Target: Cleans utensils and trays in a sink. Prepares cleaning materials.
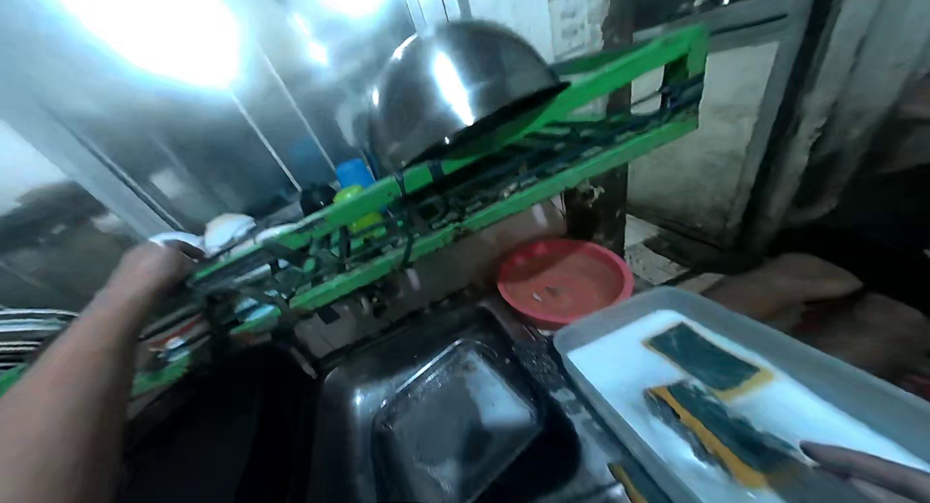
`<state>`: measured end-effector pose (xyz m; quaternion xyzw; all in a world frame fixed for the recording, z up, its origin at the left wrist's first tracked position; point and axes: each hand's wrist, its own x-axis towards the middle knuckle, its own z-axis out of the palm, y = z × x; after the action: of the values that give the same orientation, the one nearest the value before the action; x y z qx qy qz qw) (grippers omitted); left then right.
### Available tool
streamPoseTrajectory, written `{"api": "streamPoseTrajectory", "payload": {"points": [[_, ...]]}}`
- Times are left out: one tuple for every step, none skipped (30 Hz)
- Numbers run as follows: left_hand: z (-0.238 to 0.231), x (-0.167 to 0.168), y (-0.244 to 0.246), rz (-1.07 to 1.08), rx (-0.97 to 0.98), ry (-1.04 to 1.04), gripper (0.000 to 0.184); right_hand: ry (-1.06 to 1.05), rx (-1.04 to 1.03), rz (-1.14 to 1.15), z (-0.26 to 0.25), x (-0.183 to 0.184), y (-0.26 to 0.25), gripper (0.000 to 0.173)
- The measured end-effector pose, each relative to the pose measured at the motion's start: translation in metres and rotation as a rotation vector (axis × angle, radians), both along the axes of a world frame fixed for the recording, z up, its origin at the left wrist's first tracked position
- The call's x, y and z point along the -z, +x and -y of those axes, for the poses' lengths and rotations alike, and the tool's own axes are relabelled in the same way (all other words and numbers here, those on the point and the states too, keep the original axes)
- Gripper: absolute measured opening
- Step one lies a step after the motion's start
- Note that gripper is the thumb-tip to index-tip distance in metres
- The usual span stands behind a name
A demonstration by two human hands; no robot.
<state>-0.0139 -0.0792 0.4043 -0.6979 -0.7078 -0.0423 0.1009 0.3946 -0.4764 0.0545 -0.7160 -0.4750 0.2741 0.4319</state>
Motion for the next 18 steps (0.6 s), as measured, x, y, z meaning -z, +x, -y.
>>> {"api": "streamPoseTrajectory", "payload": {"points": [[0.002,0.001,0.000,0.032,0.029,0.070,0.029,-0.003,-0.010,0.003,-0.002,0.003,0.001,0.037],[-0.002,0.006,-0.008,0.060,0.097,0.188,0.030,-0.010,-0.018,0.012,-0.004,0.005,0.002,0.037],[-0.008,0.013,-0.020,0.097,0.206,0.348,0.031,-0.019,-0.024,0.027,-0.007,0.006,0.002,0.036],[-0.007,0.022,-0.026,0.125,0.341,0.497,0.032,-0.033,-0.026,0.043,-0.011,0.006,0.000,0.036],[0.000,0.034,-0.027,0.129,0.478,0.612,0.032,-0.046,-0.029,0.069,-0.014,0.005,-0.002,0.036],[0.011,0.051,-0.025,0.116,0.616,0.696,0.032,-0.063,-0.031,0.100,-0.018,0.005,-0.004,0.036],[0.025,0.075,-0.021,0.101,0.746,0.734,0.032,-0.077,-0.034,0.131,-0.022,0.005,-0.006,0.036],[0.039,0.108,-0.018,0.103,0.845,0.708,0.033,-0.092,-0.034,0.170,-0.026,0.004,-0.009,0.036],[0.046,0.148,-0.016,0.115,0.900,0.645,0.035,-0.100,-0.039,0.209,-0.029,0.004,-0.011,0.037],[0.048,0.195,-0.015,0.146,0.897,0.531,0.037,-0.109,-0.050,0.251,-0.033,0.004,-0.012,0.037],[0.047,0.244,-0.017,0.202,0.819,0.337,0.038,-0.127,-0.064,0.293,-0.038,0.004,-0.012,0.039],[0.043,0.292,-0.021,0.281,0.690,0.119,0.044,-0.156,-0.076,0.320,-0.042,0.003,-0.013,0.040],[0.038,0.339,-0.030,0.390,0.534,-0.069,0.056,-0.192,-0.083,0.333,-0.047,0.002,-0.015,0.042],[0.035,0.384,-0.041,0.517,0.362,-0.206,0.069,-0.241,-0.084,0.343,-0.052,-0.002,-0.018,0.045],[0.035,0.423,-0.051,0.647,0.192,-0.292,0.078,-0.293,-0.076,0.357,-0.056,-0.004,-0.020,0.047],[0.040,0.453,-0.059,0.781,0.036,-0.361,0.081,-0.328,-0.062,0.374,-0.060,-0.006,-0.021,0.048],[0.046,0.473,-0.063,0.888,-0.082,-0.416,0.078,-0.361,-0.044,0.385,-0.064,-0.007,-0.022,0.049],[0.053,0.487,-0.065,0.972,-0.155,-0.479,0.076,-0.391,-0.022,0.392,-0.069,-0.006,-0.021,0.050]]}}
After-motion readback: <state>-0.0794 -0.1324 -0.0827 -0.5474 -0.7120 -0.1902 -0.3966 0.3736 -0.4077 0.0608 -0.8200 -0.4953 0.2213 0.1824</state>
